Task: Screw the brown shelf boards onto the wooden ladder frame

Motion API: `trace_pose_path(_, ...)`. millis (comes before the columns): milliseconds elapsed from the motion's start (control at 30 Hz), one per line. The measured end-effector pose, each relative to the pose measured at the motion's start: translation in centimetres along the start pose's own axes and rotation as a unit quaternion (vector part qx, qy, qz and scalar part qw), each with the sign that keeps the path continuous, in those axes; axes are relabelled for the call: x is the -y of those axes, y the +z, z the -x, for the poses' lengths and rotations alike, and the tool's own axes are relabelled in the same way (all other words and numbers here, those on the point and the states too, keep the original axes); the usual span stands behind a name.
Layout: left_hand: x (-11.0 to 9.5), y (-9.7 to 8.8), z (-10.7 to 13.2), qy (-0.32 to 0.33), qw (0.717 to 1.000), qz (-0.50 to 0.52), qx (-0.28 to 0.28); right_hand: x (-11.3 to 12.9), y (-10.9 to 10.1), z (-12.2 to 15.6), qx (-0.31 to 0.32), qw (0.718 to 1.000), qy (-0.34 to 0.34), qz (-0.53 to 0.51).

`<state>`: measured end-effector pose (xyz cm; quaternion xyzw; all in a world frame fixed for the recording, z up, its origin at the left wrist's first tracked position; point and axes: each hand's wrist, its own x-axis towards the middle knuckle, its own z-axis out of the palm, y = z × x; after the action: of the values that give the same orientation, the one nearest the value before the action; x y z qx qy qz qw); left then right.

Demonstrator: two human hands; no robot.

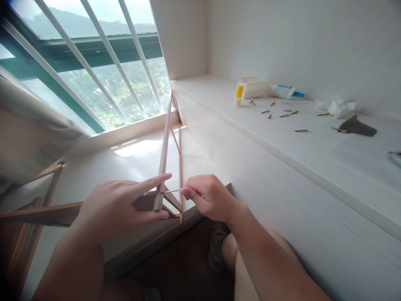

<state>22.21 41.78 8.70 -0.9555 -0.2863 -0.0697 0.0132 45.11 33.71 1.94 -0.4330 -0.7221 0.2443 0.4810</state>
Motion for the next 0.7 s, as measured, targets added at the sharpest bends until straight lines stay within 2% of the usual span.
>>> trace_pose_path(233,0.0,0.0,0.0,0.005,1.000,0.003,0.001,0.9,1.3,0.5,0.000,0.984,0.113,-0.137)
trace_pose_path(333,0.0,0.1,-0.1,0.005,1.000,0.002,-0.001,0.9,1.5,0.5,-0.008,0.976,0.138,-0.166)
trace_pose_path(500,0.0,0.1,-0.1,0.004,1.000,0.001,-0.003,0.2,0.9,0.7,-0.013,0.979,0.123,-0.161)
trace_pose_path(700,0.1,0.1,-0.1,0.002,1.000,0.000,-0.004,-0.5,0.4,0.9,-0.001,0.993,0.075,-0.094)
